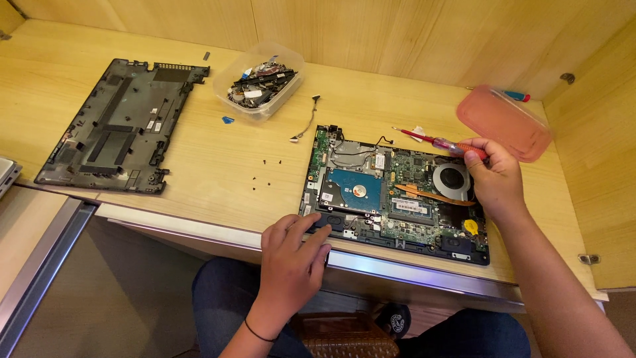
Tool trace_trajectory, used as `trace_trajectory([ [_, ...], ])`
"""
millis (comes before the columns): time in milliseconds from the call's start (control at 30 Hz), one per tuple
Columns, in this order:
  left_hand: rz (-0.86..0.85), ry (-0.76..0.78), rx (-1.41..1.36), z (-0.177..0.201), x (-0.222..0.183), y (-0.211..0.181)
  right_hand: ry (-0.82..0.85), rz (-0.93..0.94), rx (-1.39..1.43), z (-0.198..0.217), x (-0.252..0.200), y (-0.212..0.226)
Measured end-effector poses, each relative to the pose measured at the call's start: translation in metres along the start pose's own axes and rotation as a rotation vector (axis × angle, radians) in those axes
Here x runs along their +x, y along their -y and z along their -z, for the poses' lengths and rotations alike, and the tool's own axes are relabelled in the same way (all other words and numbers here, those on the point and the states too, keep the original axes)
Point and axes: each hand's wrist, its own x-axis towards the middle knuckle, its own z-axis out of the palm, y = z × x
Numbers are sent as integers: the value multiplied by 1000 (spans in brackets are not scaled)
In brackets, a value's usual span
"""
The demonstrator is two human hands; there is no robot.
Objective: Disassembling a laptop by removing the back cover, unscrewing internal components, and removing the hard drive.
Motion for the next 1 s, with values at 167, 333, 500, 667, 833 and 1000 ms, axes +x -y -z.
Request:
trace_trajectory([
  [167,26,-83,27,-4,7,1,22,-7,-5,1,-11,-4],
  [333,48,-13,55,0,14,6,-1,-50,-17,5,-33,13],
  [500,61,40,158,-1,21,18,-15,-136,-94,17,-62,18],
  [667,98,29,202,-9,32,28,23,-160,-75,28,-106,34],
  [833,13,-1,407,-22,47,34,100,-79,-207,39,-142,46],
  [1000,64,79,444,-28,58,30,119,-195,-182,44,-162,54],
])
